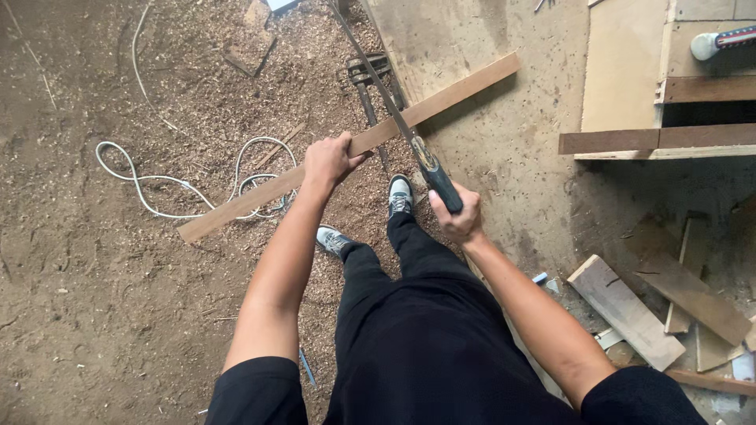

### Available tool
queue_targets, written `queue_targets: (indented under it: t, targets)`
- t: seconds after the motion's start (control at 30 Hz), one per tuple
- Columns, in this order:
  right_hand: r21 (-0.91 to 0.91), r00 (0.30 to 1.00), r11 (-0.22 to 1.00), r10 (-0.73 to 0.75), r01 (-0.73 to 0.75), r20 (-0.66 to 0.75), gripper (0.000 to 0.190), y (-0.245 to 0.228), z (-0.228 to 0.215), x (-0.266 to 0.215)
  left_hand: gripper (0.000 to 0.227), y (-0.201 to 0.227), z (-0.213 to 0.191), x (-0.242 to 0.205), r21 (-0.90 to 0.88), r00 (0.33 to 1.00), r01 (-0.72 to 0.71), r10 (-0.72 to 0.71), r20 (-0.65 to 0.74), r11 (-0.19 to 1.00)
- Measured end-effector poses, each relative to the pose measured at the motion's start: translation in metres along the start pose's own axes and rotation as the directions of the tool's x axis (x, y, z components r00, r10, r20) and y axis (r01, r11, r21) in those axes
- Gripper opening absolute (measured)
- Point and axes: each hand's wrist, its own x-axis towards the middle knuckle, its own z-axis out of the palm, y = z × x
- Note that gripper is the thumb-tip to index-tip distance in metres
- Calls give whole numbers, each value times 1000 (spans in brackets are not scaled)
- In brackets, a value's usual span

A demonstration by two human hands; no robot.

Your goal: The person hammers nails into a wooden box frame, then places and aligns wooden planks on top. They mark a plank with a marker and cut it with a hand saw.

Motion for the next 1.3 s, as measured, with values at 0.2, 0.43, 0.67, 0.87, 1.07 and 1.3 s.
queue_targets:
  t: [0.2, 0.43, 0.67, 0.87, 1.07, 1.3]
  targets:
    - [-22, 999, 999, 47, -47, 24, 31, -28, -6, 8, 53, 3, -4, -2, 27, 1000, -3, 3, 17, 1000]
    - [-67, 997, 996, 60, -57, 49, 26, -59, -3, 16, 55, 6, -3, -4, 59, 997, 21, -25, 75, 998]
    - [-99, 960, 971, 229, -215, 160, 26, -78, -6, 73, 61, -7, -1, -2, 38, 998, 48, -49, 41, 998]
    - [-99, 943, 965, 258, -242, 210, 25, -92, 3, 66, 61, -10, -5, 3, 25, 998, 57, -57, 15, 998]
    - [-84, 957, 971, 234, -223, 172, 25, -93, -2, 63, 50, -10, -5, 0, 4, 998, 24, -24, -58, 1000]
    - [-149, 950, 951, 288, -270, 117, 30, -102, -5, 54, 49, -5, -9, -6, -2, 999, 23, -23, -26, 1000]
